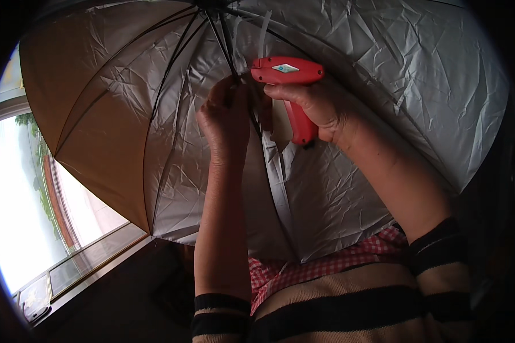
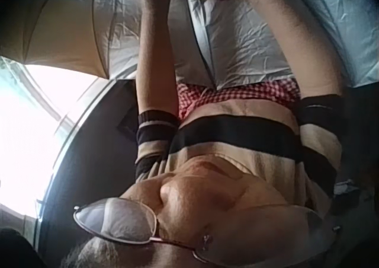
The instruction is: Repairing an umbrella by applying glue to the ribs with a hot glue gun.
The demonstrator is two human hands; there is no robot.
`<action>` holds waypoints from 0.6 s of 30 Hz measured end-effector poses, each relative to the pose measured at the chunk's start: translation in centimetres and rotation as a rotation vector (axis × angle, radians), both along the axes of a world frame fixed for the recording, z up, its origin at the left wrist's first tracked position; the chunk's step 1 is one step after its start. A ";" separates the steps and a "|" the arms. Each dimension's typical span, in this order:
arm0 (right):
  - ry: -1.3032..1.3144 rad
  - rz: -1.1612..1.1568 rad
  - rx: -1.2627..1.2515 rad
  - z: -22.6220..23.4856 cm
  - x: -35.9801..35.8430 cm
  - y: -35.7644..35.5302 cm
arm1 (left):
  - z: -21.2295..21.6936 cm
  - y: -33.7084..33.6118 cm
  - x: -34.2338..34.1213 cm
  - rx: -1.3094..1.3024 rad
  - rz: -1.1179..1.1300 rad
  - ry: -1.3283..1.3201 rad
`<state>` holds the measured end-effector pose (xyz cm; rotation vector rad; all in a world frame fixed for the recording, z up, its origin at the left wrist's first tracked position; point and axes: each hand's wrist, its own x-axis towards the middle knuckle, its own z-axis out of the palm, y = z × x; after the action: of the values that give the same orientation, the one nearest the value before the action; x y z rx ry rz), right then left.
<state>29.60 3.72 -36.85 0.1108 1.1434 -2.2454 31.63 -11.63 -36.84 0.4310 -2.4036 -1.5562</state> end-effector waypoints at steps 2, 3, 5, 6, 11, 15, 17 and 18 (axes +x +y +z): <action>-0.020 0.034 -0.012 0.0 0.0 -0.2 | 0.0 -0.1 0.0 -0.014 0.002 -0.002; 0.011 0.007 0.020 0.0 -0.1 -0.3 | -0.1 0.0 -0.1 -0.012 0.003 0.003; 0.074 -0.047 0.082 -0.1 -0.2 -0.6 | -0.2 0.2 -0.1 -0.010 0.005 0.014; 0.073 -0.050 0.080 -0.3 -0.3 -0.3 | -0.2 0.1 -0.1 -0.011 0.003 0.013; -0.227 0.325 -0.291 -0.8 -1.0 0.8 | 0.3 -0.3 -0.2 0.118 -0.117 0.014; -0.216 0.315 -0.312 -0.5 -0.8 0.4 | 0.9 -0.2 -0.1 0.124 -0.130 0.003; -0.181 0.294 -0.243 -0.3 -0.7 0.3 | 1.0 -0.2 0.0 0.074 -0.122 -0.030; -0.180 0.292 -0.243 -0.3 -0.7 0.3 | 1.0 -0.2 0.0 0.075 -0.124 -0.030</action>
<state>28.89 4.01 -37.16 0.0430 0.7336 -2.0473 31.63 -11.84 -35.79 0.3268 -2.4430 -1.7075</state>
